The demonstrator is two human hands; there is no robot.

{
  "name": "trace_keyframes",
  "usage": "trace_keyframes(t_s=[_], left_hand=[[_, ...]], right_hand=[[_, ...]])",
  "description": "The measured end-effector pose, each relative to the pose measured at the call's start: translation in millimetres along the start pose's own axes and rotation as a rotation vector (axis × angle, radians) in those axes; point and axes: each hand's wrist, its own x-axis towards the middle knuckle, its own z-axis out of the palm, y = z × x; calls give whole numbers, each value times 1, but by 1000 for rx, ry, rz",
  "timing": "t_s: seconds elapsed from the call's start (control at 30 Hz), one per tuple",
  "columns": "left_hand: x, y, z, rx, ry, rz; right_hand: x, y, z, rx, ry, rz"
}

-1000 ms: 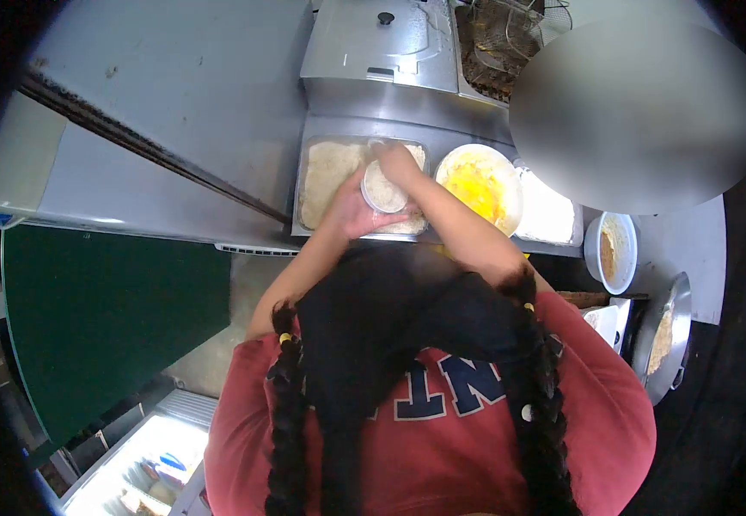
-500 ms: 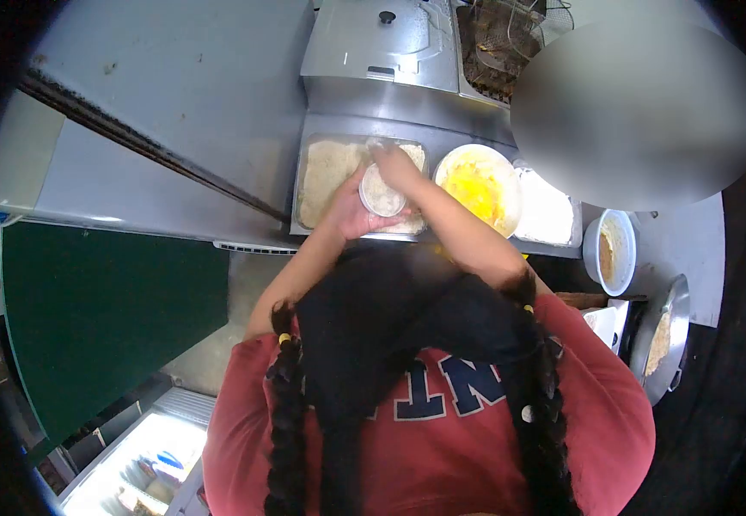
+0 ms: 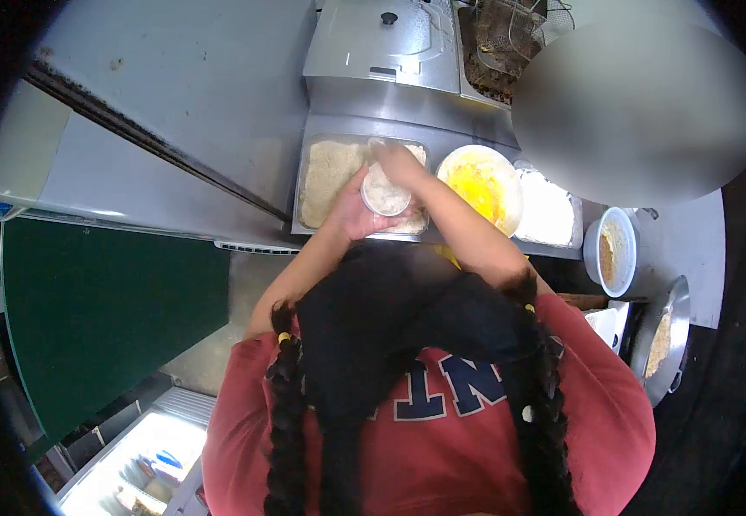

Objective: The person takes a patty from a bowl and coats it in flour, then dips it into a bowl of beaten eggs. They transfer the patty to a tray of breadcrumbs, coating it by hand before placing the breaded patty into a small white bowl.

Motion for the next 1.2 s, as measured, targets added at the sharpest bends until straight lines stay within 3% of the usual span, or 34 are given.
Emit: trace_keyframes(t_s=[0.1, 0.17, 0.23, 0.3, 0.37, 0.43, 0.5, 0.57, 0.6, 0.63, 0.67, 0.7, 0.77, 0.9, 0.97, 1.0, 1.07, 1.1, 1.17, 1.2], left_hand=[[17, 7, -30, 162, -177, -75], [29, 7, -52, 148, -466, -260], [25, 8, -48, 173, -492, -267], [11, 9, -23, 198, -519, -257], [-16, -2, 32, 100, 172, -54], [-3, -6, 11, 136, 108, 0], [14, -8, -24, 168, 48, 52], [31, 4, -58, -76, -629, -210], [34, 9, -59, -77, -628, -214], [37, 14, -58, -51, -778, -272], [39, 16, -59, -25, -928, -328], [27, 13, -41, -25, -927, -331], [-9, 4, 12, 148, 40, -74], [2, -3, -6, 191, 19, -19], [23, 1, -48, 127, -371, -130], [32, 3, -60, 124, -370, -132], [46, 7, -71, 55, -832, -299], [32, 5, -51, 57, -833, -303], [-12, 0, 14, 298, 36, -90], [-8, -4, 11, 298, 36, -88]], right_hand=[[2, -25, -23, 82, -136, 9], [8, -23, -19, 142, -202, 11], [11, -10, 0, -36, -158, -108], [0, -19, -4, -61, -154, -18], [-11, -30, -4, -86, -154, 71], [-13, -30, -4, 62, 69, 214], [6, -14, -4, 79, 15, 107], [12, -11, -2, 99, -41, 3], [12, -20, -4, 33, -122, -11], [12, -26, -8, -33, -200, -24], [6, -31, -10, -31, -196, -20], [-2, -35, -10, -1, -163, -8], [-4, -27, -2, 29, -137, 0], [-7, -14, 3, 79, 24, 93], [-10, -32, -12, 158, 62, 172], [-10, -39, -18, 163, -41, 110], [-15, -49, -23, 170, -141, 49], [-21, -53, -22, 89, -117, 90], [-23, -51, -18, 8, -91, 130], [-22, -47, -15, 8, -77, 157]])
